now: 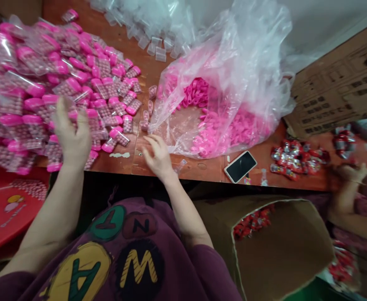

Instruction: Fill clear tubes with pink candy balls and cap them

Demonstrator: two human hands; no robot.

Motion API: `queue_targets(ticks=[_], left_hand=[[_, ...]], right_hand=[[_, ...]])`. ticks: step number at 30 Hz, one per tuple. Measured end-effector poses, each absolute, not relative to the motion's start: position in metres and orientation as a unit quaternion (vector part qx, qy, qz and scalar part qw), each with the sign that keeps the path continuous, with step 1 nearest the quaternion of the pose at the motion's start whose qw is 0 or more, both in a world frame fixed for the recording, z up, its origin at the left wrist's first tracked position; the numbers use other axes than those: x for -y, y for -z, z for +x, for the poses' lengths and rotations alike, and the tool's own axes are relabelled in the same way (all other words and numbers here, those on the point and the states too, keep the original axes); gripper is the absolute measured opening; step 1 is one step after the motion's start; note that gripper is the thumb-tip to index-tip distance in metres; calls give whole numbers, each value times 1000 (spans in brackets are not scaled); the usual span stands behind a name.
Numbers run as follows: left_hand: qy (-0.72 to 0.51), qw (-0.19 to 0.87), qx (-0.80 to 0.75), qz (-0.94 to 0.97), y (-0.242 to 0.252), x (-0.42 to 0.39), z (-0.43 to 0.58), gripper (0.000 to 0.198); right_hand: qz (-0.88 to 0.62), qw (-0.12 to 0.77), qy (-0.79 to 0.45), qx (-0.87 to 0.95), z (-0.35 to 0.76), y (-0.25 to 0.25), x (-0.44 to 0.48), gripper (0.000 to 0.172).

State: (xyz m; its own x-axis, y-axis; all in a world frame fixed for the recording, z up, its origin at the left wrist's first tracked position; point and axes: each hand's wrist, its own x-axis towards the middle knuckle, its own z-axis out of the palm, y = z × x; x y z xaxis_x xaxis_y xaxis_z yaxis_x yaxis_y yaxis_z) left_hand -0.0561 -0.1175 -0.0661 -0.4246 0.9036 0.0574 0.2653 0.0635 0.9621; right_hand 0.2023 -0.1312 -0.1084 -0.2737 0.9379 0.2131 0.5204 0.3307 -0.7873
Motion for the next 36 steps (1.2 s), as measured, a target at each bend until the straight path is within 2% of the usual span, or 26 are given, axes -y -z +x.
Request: queue_targets(ticks=[2,4,6,10,13,19,25,29,33,36], left_hand=[[-554,202,-663,462,76,105,-53,47],[-551,151,-652,500,93,98,-32,35],[-517,199,-636,537,114,94,-2,32],[-473,297,-650,515,147,88,46,46],[-463,328,-667,482,156,82,59,53],[-446,315,-682,487,155,77,61,24],[-476,314,-662,486,151,82,60,15],[-523,351,-613,477,141,94,59,20],[-539,533,-519,395,126,113,72,31],[-537,639,-447,323,113,127,84,37]], right_hand=[[-555,389,-282,679,235,119,103,25],[-615,416,-265,615,263,132,67,24],[-650,395,-240,603,280,143,28,23],[-648,315,-228,655,277,163,-30,18],[-658,262,-218,671,266,176,-52,9],[-652,234,-183,697,272,192,-54,8],[-659,214,-174,700,311,174,-20,19],[-653,301,-206,664,325,144,24,22],[-579,422,-376,587,305,108,71,33],[-526,454,-427,579,280,79,95,37]])
